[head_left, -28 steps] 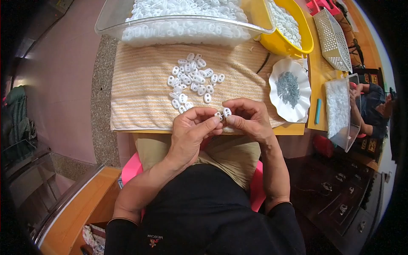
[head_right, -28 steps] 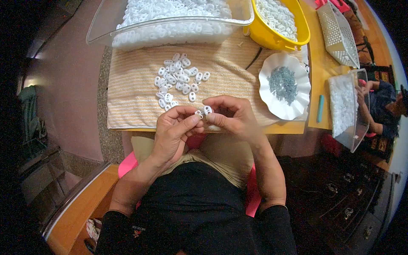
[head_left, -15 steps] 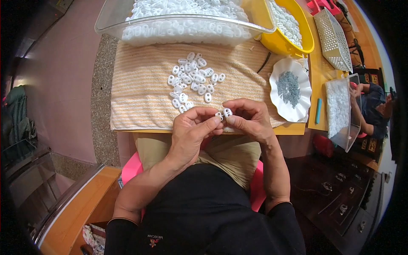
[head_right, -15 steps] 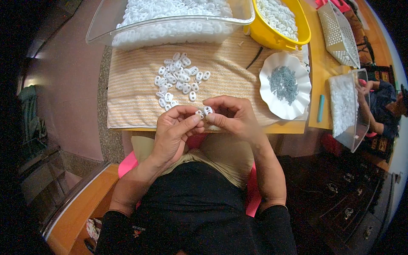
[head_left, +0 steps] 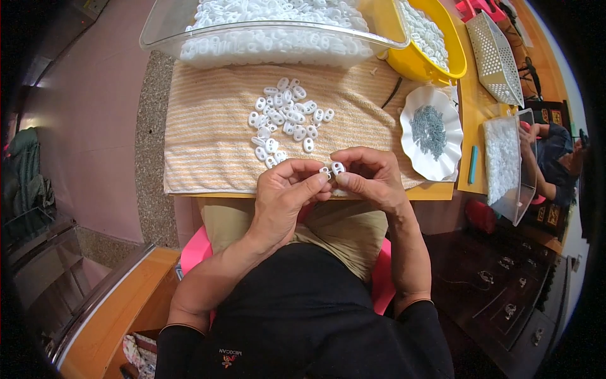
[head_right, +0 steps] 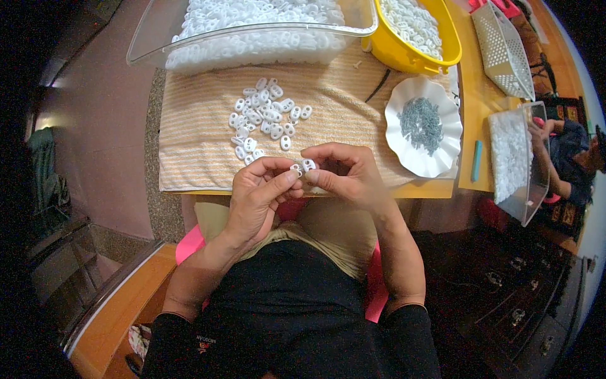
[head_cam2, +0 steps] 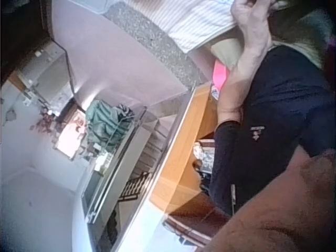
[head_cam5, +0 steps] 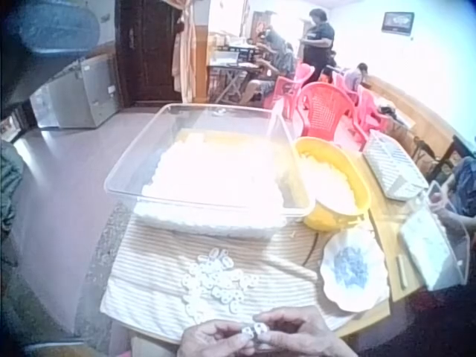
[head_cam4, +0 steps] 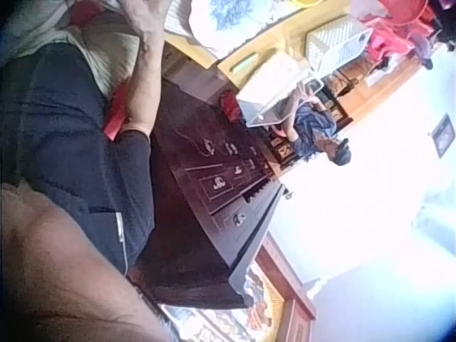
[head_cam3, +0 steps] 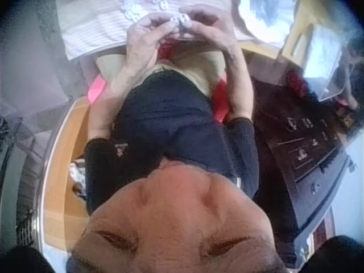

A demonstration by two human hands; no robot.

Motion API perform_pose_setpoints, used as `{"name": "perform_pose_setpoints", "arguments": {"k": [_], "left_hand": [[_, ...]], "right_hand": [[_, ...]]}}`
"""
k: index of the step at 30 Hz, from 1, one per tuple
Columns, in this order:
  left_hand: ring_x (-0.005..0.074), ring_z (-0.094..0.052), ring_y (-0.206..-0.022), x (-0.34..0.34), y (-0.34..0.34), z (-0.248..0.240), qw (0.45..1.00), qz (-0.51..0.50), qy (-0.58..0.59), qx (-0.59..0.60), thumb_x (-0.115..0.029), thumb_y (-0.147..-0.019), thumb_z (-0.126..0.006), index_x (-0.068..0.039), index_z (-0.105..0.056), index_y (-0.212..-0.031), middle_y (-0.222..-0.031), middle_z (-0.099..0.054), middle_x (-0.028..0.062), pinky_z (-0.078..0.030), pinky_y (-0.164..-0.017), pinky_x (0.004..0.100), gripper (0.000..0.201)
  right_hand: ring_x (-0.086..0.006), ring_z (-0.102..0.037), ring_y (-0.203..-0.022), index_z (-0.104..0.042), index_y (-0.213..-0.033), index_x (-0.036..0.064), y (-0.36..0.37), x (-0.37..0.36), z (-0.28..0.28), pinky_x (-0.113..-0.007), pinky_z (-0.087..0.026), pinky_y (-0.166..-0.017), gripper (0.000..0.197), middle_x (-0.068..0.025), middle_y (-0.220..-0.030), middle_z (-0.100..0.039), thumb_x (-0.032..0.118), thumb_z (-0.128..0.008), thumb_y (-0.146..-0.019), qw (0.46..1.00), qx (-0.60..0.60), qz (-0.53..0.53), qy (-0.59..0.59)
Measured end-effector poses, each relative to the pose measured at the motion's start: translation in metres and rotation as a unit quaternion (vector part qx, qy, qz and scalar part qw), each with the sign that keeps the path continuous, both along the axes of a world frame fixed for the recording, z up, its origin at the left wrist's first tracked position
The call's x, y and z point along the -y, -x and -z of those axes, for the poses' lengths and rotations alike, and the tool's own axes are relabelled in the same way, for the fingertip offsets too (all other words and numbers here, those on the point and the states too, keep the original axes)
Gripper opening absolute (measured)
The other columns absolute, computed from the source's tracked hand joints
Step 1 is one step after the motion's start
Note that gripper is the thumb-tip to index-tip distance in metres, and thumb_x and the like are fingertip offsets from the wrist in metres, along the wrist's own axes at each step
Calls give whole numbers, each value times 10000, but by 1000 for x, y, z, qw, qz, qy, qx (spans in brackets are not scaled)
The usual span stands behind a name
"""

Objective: Manually fitting small white plastic components together at a workstation.

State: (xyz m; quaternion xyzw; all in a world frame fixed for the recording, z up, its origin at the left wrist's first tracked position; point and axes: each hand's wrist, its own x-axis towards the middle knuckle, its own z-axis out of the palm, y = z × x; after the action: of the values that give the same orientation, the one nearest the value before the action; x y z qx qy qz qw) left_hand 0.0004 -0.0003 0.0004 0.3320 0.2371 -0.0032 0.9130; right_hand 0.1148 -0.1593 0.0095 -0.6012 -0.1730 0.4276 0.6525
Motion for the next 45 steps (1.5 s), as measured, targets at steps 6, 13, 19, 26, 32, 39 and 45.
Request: {"name": "perform_pose_setpoints", "arguments": {"k": [6,13,19,26,32,39,45], "left_hand": [[116,-646,-762,0,0,0,1000,1,-3,-4,-60,-881,-649,28,-617,-1040,-895,-673,94,-550,-710,235,185],[126,-653,-762,0,0,-1,1000,8,-8,-8,-32,-872,-647,10,-607,-1040,-910,-671,98,-566,-709,242,178],[123,-652,-755,0,0,1,1000,10,-15,-6,-29,-874,-644,9,-609,-1038,-915,-675,99,-562,-704,238,172],[103,-640,-746,1,0,2,1000,0,-6,2,-59,-876,-659,28,-627,-1035,-898,-673,85,-540,-696,216,184],[130,-652,-743,0,0,1,1000,9,3,-17,-29,-866,-656,10,-616,-1027,-915,-677,107,-559,-700,243,171],[122,-649,-726,0,1,0,1000,14,14,-18,-48,-864,-666,2,-618,-1020,-874,-672,89,-557,-674,242,171],[102,-638,-726,0,0,-5,999,16,23,-26,-73,-866,-678,22,-626,-1035,-853,-668,65,-535,-678,210,200]], "right_hand": [[-69,-614,-845,-617,-1134,-31,1,1,2,-202,-497,-738,304,-29,-943,-663,60,-696,-855,1000,-9,2,-9],[-88,-625,-866,-608,-1149,-41,2,-2,-1,-224,-509,-778,318,-46,-958,-668,57,-691,-858,1000,6,-11,-4],[-99,-633,-879,-603,-1153,-46,3,-1,3,-240,-517,-797,317,-55,-969,-671,52,-683,-863,1000,8,-10,-16],[-99,-633,-877,-606,-1151,-43,3,0,7,-238,-516,-796,322,-53,-968,-672,61,-690,-858,1000,-6,-8,-19],[-89,-628,-882,-617,-1140,-38,4,-1,5,-228,-510,-794,313,-42,-968,-673,60,-695,-854,1000,13,-4,-13],[-119,-639,-889,-619,-1133,-41,5,0,8,-244,-524,-794,296,-71,-988,-667,2,-676,-846,999,22,-4,-24],[-155,-658,-886,-605,-1144,-47,4,3,10,-271,-548,-791,304,-110,-989,-673,-41,-657,-844,1000,8,-4,-19]]}}
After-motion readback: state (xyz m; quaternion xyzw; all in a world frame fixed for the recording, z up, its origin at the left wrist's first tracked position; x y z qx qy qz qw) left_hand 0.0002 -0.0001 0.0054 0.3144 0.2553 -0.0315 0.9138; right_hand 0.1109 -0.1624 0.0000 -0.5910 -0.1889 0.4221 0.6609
